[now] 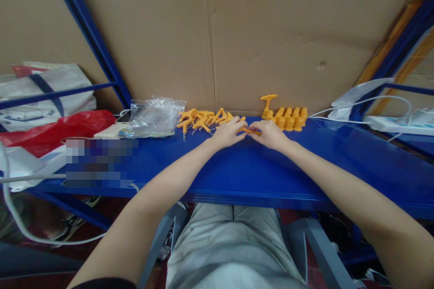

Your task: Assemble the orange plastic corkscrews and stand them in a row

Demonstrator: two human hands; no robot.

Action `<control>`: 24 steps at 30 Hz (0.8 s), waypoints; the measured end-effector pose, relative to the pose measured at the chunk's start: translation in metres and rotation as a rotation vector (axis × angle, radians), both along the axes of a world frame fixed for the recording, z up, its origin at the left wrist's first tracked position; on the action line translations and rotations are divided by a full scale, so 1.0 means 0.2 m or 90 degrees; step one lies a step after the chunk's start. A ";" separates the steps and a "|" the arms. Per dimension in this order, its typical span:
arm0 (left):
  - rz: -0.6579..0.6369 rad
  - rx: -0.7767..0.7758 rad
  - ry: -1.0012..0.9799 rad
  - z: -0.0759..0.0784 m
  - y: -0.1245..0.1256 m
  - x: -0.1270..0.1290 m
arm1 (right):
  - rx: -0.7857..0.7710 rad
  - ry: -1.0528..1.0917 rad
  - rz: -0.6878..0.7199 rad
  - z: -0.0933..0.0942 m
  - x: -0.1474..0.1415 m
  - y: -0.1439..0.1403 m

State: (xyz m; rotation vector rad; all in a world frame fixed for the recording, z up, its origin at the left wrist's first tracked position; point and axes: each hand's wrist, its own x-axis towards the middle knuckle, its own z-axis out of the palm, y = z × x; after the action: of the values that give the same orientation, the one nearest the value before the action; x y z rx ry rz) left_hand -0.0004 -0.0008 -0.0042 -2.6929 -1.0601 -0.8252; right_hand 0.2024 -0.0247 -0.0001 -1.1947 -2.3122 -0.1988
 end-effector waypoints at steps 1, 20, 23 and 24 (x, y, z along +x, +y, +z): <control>-0.002 0.000 0.002 0.00 -0.01 0.00 | 0.005 -0.007 -0.005 0.00 0.01 0.01; -0.033 0.029 -0.160 0.05 -0.04 -0.02 | -0.047 0.271 -0.056 0.07 0.07 0.09; 0.001 0.028 -0.173 0.04 0.00 -0.03 | -0.120 0.414 -0.087 0.14 0.12 0.18; 0.014 0.026 -0.173 0.03 0.02 -0.04 | -0.130 0.453 -0.096 0.17 0.14 0.22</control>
State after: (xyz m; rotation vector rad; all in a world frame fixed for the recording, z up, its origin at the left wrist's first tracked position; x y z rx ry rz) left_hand -0.0076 0.0022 0.0018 -2.5825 -1.1070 -1.2225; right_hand 0.2298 0.0196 0.0333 -1.2744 -1.6464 0.3663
